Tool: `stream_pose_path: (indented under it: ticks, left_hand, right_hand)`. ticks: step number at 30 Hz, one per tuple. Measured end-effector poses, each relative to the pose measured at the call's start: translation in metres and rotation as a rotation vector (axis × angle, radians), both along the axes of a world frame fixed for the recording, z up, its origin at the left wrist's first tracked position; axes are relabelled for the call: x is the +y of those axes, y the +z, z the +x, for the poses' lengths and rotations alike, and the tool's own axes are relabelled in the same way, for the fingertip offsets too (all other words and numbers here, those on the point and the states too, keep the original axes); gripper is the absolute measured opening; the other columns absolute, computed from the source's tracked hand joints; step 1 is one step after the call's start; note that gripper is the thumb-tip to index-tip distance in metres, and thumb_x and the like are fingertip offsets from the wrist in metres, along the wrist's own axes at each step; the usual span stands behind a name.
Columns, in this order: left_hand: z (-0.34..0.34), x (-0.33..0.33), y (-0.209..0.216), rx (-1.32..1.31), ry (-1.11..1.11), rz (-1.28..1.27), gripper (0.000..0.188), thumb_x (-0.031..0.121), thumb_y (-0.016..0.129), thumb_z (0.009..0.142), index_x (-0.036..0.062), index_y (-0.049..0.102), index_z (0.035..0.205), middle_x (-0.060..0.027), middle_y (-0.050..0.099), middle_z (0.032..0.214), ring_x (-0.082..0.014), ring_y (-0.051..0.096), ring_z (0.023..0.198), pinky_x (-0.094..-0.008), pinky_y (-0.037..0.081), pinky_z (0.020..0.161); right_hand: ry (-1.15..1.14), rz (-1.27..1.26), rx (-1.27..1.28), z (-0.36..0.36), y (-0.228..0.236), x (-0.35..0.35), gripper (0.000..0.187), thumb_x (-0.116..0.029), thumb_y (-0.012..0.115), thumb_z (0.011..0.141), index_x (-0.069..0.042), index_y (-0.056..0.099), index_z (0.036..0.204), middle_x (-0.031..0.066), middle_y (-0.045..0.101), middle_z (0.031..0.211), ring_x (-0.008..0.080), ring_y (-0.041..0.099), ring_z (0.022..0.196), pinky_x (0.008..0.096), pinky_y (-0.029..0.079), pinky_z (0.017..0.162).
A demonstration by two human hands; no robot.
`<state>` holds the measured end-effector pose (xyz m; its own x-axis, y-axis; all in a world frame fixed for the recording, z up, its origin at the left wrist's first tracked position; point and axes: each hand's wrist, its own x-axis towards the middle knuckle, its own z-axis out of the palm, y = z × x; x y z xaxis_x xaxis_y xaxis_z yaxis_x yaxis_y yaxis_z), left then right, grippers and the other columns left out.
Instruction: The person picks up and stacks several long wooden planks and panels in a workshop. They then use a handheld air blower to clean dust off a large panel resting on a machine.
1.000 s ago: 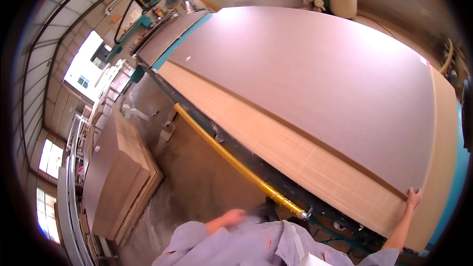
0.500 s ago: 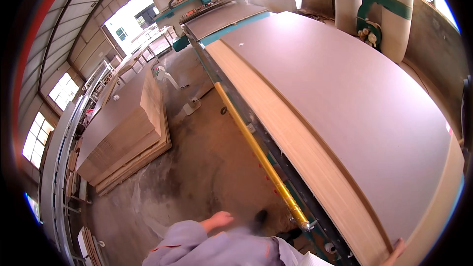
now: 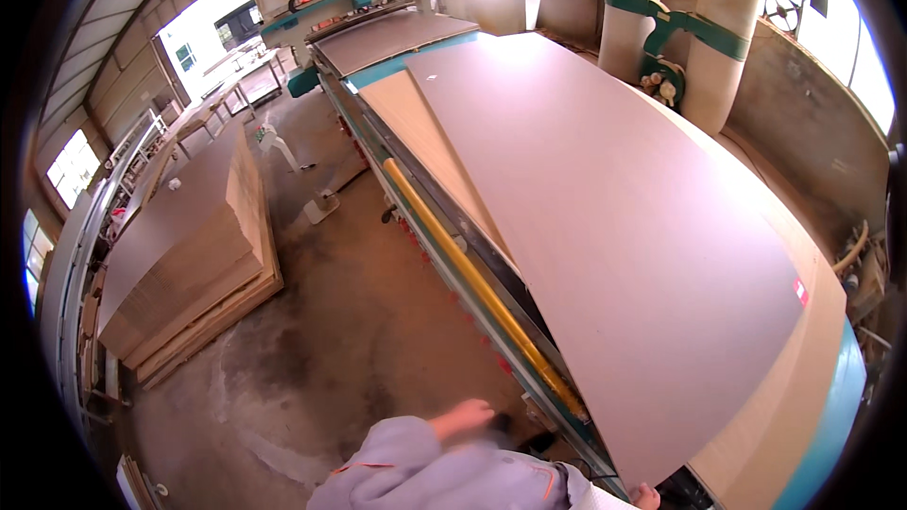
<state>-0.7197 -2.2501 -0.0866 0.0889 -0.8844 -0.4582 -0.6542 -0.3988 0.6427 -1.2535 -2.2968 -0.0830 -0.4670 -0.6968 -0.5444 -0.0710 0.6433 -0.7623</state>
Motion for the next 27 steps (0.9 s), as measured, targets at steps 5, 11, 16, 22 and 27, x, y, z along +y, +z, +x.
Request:
stream_pose_path:
  ticks: [5, 11, 16, 22, 27]
  left_hand:
    - [-0.017, 0.027, 0.01, 0.263, 0.324, -0.039, 0.028, 0.028, 0.052, 0.084, 0.0027, 0.063, 0.091, -0.0163, 0.064, 0.089, -0.0308, 0.061, 0.08, -0.0416, 0.048, 0.071]
    - [0.02, 0.184, -0.048, 0.156, 0.544, 0.308, 0.034, 0.029, 0.051, 0.081, 0.003, 0.064, 0.098, -0.0168, 0.065, 0.096, -0.0309, 0.061, 0.09, -0.0403, 0.048, 0.079]
    - [0.025, 0.344, -0.104, -0.28, 0.728, 0.185, 0.03, 0.029, 0.056, 0.075, 0.0011, 0.067, 0.076, -0.0162, 0.066, 0.075, -0.0322, 0.062, 0.068, -0.0407, 0.048, 0.065]
    - [-0.085, 0.429, -0.095, 0.039, 0.903, 0.311, 0.036, 0.032, 0.053, 0.078, 0.0027, 0.067, 0.096, -0.0192, 0.064, 0.101, -0.0359, 0.059, 0.099, -0.041, 0.047, 0.085]
    - [-0.199, 0.434, -0.002, 0.002, 0.635, 0.132, 0.04, 0.037, 0.053, 0.081, 0.0057, 0.064, 0.103, -0.0191, 0.063, 0.104, -0.0348, 0.057, 0.104, -0.0415, 0.046, 0.087]
  right_hand:
    - [0.195, -0.186, -0.638, 0.01, 0.037, -0.036, 0.056, -0.024, 0.06, 0.079, -0.006, 0.044, 0.13, 0.009, 0.052, 0.125, 0.0331, 0.047, 0.116, 0.0442, 0.036, 0.1]
    - [-0.019, -0.023, -0.541, 0.008, 0.031, -0.054, 0.046, -0.022, 0.057, 0.084, -0.009, 0.046, 0.127, 0.0089, 0.052, 0.124, 0.028, 0.045, 0.118, 0.045, 0.031, 0.103]
    - [0.11, -0.156, -0.56, 0.002, 0.029, -0.055, 0.044, -0.026, 0.059, 0.085, -0.008, 0.05, 0.124, 0.0078, 0.053, 0.124, 0.0268, 0.047, 0.116, 0.0443, 0.033, 0.102]
    - [0.141, 0.082, -0.585, 0.112, 0.062, 0.042, 0.036, -0.022, 0.067, 0.08, -0.01, 0.056, 0.112, 0.0072, 0.059, 0.107, 0.0246, 0.055, 0.101, 0.0474, 0.046, 0.083]
    - [0.276, 0.186, -0.906, 0.166, 0.085, 0.169, 0.028, -0.014, 0.06, 0.087, -0.007, 0.054, 0.113, 0.0084, 0.06, 0.103, 0.0251, 0.058, 0.095, 0.0449, 0.051, 0.082]
